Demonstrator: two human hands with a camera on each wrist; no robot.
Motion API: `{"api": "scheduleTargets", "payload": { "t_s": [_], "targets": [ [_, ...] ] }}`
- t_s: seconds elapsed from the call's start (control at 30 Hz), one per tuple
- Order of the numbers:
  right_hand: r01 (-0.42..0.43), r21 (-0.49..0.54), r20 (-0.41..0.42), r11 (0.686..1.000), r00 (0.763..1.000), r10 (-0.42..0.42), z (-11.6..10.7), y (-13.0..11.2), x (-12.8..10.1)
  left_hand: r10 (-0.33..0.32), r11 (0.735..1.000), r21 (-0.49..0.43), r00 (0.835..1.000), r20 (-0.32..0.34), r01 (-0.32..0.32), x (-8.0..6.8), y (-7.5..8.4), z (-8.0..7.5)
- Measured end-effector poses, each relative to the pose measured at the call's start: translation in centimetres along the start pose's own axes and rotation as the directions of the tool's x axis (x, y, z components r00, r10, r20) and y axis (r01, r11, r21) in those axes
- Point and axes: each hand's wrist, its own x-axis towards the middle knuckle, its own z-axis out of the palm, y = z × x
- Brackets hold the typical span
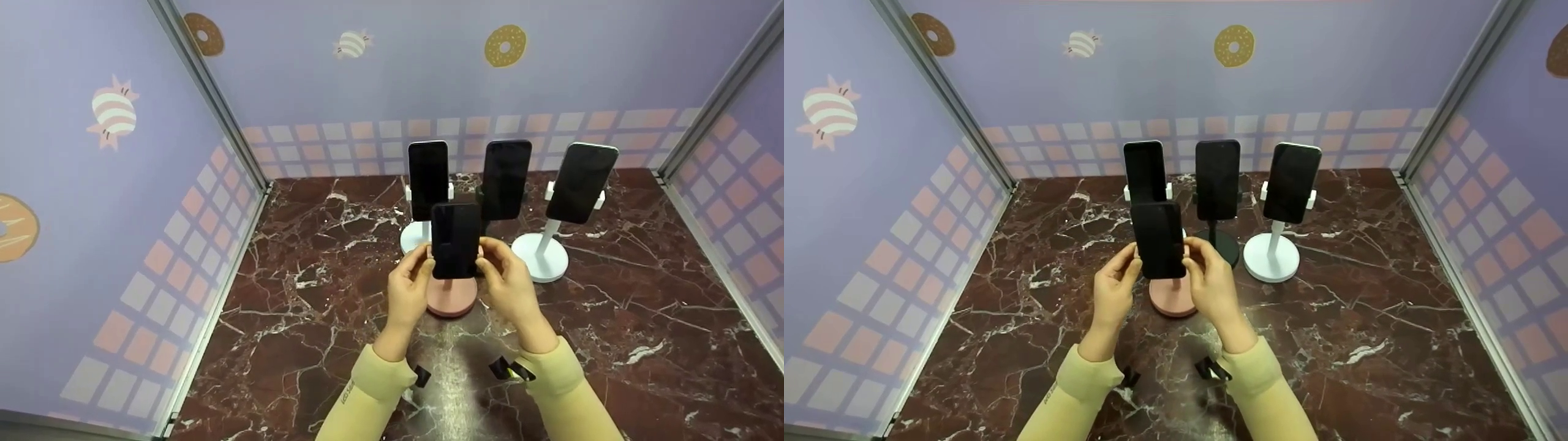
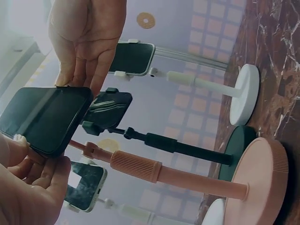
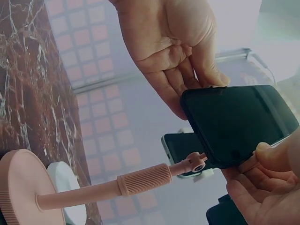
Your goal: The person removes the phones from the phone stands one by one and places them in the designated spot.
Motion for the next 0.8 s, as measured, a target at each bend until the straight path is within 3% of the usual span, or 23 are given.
{"api": "scheduleTargets", "payload": {
  "t_s": [0.17,0.5,0.8],
  "targets": [
    [0.015,-0.008,-0.003,1.000,1.000,-0.015,-0.08,0.56,-0.42,0.029,0.999,-0.026,0.999,0.027,-0.028,-0.34,-0.34,-0.12],
    [0.012,-0.007,0.003,1.000,1.000,-0.012,-0.09,0.59,-0.96,-0.017,0.998,-0.053,0.998,0.065,0.021,-0.42,-0.60,-0.44],
    [-0.003,-0.013,0.008,1.000,1.000,0.003,-0.02,0.62,-0.93,-0.040,0.998,-0.049,0.998,0.057,0.043,-0.51,-0.61,-0.66]
  ]
}}
